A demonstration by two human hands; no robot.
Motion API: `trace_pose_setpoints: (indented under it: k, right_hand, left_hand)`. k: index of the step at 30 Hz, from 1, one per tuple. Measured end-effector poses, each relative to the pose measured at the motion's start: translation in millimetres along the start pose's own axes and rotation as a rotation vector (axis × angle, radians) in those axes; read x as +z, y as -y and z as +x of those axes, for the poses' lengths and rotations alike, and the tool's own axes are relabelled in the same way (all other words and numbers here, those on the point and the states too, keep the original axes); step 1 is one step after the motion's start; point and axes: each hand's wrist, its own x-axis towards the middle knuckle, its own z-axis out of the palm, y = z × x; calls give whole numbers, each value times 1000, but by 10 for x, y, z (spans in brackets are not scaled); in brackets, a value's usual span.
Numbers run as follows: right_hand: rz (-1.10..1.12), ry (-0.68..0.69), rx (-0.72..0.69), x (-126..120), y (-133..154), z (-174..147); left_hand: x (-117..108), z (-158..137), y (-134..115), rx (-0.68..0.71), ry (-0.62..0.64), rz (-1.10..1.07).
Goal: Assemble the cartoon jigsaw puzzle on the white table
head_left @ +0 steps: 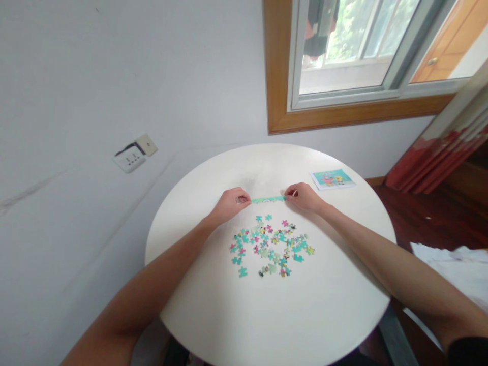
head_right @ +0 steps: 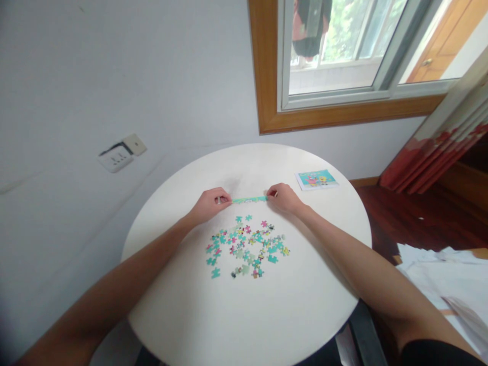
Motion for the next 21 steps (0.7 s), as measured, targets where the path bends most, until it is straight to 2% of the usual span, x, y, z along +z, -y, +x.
trace_pose_setpoints:
  k: [4, 7, 10, 14, 17, 21]
  right_hand:
    - [0, 1, 6, -17, 19, 0]
    - [-8, 32, -39, -128, 120, -37]
    - [11, 175, -173, -300, 309, -139]
    - [-6, 447, -303, -461, 576, -335]
    - [-72, 557, -303, -487, 700, -455]
    - [-168, 626, -296, -474, 768, -547]
  left_hand:
    - [0, -2, -7, -12, 2, -4]
    - [-2, -4, -21, -25, 4, -7]
    - [2, -2, -16, -18, -3, -8]
    - [17, 6, 15, -7, -15, -10]
    - [20, 11, 24, -10, -16, -5]
    - [7, 10, 4, -26, -2, 7]
